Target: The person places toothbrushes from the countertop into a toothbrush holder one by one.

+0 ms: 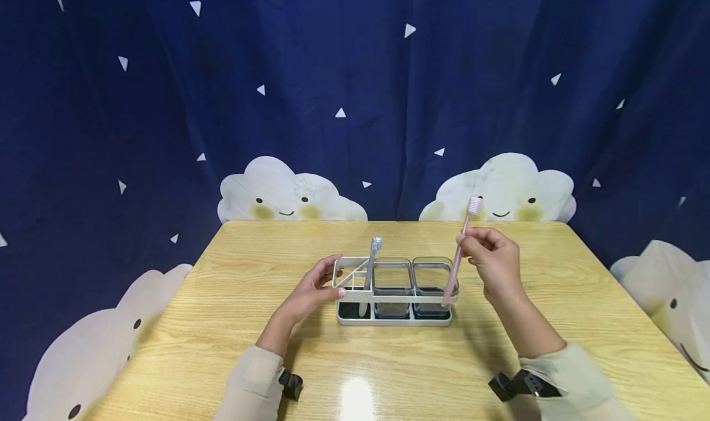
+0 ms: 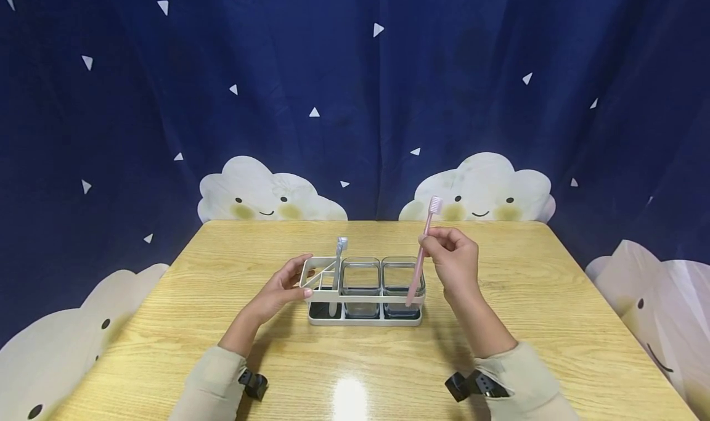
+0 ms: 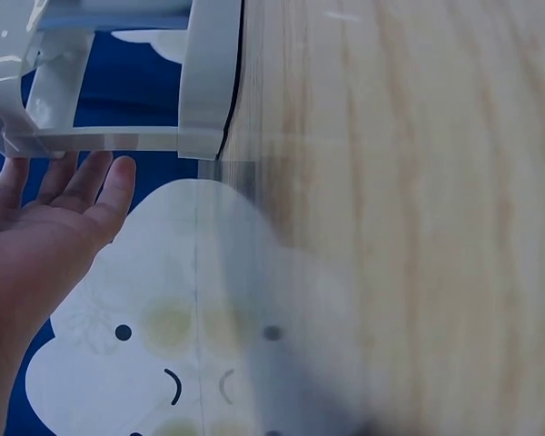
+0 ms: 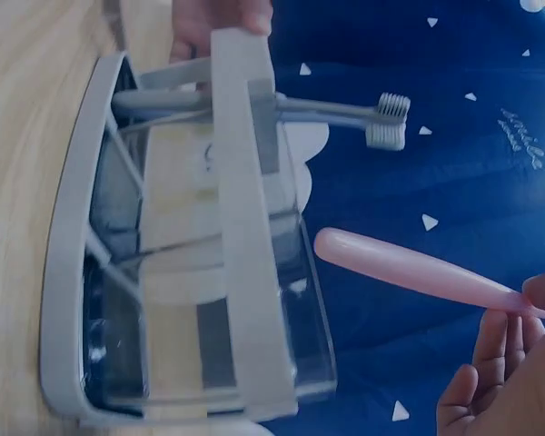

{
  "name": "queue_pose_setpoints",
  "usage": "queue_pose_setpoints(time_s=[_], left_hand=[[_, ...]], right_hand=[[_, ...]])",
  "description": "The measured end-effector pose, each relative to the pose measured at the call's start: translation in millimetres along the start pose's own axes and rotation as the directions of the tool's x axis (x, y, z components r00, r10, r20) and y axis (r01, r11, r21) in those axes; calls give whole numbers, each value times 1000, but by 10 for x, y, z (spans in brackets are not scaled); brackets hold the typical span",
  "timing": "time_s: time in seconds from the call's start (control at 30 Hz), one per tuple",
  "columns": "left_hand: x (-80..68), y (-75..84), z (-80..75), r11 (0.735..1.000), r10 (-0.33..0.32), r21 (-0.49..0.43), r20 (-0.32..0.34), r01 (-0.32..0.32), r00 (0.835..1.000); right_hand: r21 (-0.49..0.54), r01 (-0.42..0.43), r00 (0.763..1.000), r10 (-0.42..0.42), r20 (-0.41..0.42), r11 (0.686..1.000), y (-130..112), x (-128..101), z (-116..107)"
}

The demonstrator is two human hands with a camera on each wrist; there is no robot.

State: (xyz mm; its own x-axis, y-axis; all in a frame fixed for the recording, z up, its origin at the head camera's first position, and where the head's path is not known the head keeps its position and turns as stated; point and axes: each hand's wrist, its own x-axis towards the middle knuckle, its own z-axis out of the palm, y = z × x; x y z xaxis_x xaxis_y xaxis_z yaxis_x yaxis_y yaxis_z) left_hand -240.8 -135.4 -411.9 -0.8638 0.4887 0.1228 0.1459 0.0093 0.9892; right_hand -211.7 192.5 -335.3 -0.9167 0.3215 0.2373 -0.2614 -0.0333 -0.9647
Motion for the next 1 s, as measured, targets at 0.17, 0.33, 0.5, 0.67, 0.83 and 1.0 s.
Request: queue_pose_setpoints(time_s=[0.17,0.33,0.5,0.67,0.83,1.0], left_hand=[[1,0,-8,1000,-3,-1,7,3,1000],[5,-4,-11,1000,-5,3,5,5,1000],[3,-9,-14,1000,-6,1,4,6,1000],[-3,-15,-23,1000,-2,0,7,2,1000],[0,-23,-23,1000,-3,-2,3,3,1000],[5,-30,-22,1000,-3,1,5,3,1000]], right_hand=[[34,16,999,-17,30,999,-50,-25,113],[45,13,998,-15,55,999,-85,-37,207],[42,12,998,-14,59,999,-98,-44,291],[76,28,995,-35,89,997,-94,-57,372],[113,33,993,-46,111,993,-85,-74,438],[121,20,992,-35,123,992,-86,-100,484]])
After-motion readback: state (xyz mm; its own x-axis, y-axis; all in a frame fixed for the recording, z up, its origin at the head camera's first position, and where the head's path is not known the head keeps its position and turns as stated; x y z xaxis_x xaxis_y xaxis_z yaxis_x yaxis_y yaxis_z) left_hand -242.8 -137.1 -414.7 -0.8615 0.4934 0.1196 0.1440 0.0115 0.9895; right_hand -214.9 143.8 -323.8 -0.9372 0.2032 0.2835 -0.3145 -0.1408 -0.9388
